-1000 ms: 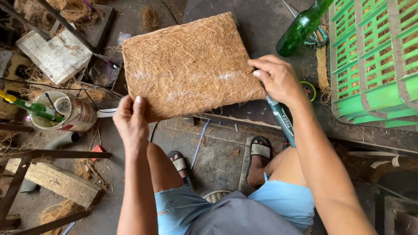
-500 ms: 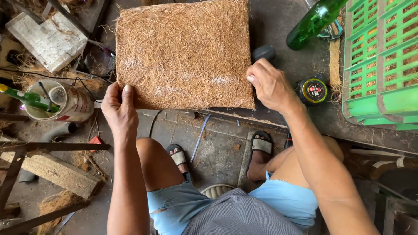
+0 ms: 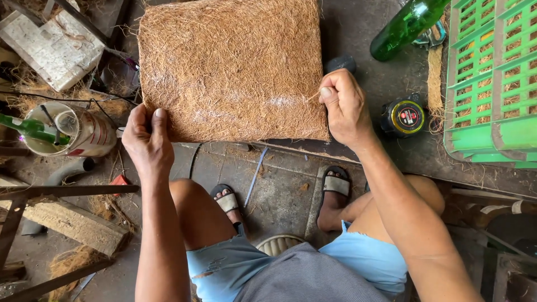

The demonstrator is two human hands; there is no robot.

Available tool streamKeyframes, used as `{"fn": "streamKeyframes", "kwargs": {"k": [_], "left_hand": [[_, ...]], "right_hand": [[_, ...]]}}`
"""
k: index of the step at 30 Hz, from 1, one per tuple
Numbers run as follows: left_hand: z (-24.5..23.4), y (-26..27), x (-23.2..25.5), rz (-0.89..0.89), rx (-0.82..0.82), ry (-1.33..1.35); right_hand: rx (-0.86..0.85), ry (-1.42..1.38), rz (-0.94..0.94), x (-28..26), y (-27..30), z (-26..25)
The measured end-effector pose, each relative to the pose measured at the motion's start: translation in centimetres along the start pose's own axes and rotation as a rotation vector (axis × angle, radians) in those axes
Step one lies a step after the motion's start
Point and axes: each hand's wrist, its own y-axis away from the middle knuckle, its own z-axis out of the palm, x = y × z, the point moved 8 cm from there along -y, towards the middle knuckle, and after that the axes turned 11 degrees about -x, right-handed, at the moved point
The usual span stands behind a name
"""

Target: Shaping a coir sheet into a bag using a bottle as a mold and trimming the edges with scissors

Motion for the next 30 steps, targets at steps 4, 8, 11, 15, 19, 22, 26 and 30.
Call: {"fn": "streamKeyframes", "kwargs": {"k": [4,8,11,15,19,22,26,30], "left_hand": [[0.0,0.3,0.3,0.012,0.0,-0.027],[0.0,0.6,0.8,0.045,0.093,-0.084],[-0.2,1.0,4.5,0.13,0.198,-0.219],[3.7,0.4,11.8,0.358,0.029,-0.179],[12.0,-1.6,15.3,0.361,-0.373,-0.285],[17.5,-3.0,16.3,0.471,-0.566,-0.407],[22.8,-3.7,14.0,0.503,-0.795,-0.595],[25.1,-3.6,12.8,0.533,-0.819,-0.655]], "right_hand": [[0.011,0.0,0.017,0.4,0.2,0.0],[0.133,0.062,0.256,2.6,1.8,-3.7],[0.149,0.162,0.478,3.3,3.9,-8.3],[0.188,0.643,0.623,5.8,6.1,-14.4],[0.167,0.705,0.643,12.8,2.7,-16.3],[0.128,0.667,0.702,20.9,1.9,-16.9],[-0.056,0.778,0.655,23.5,0.9,-15.5],[-0.069,0.819,0.722,20.8,0.0,-15.8]]}}
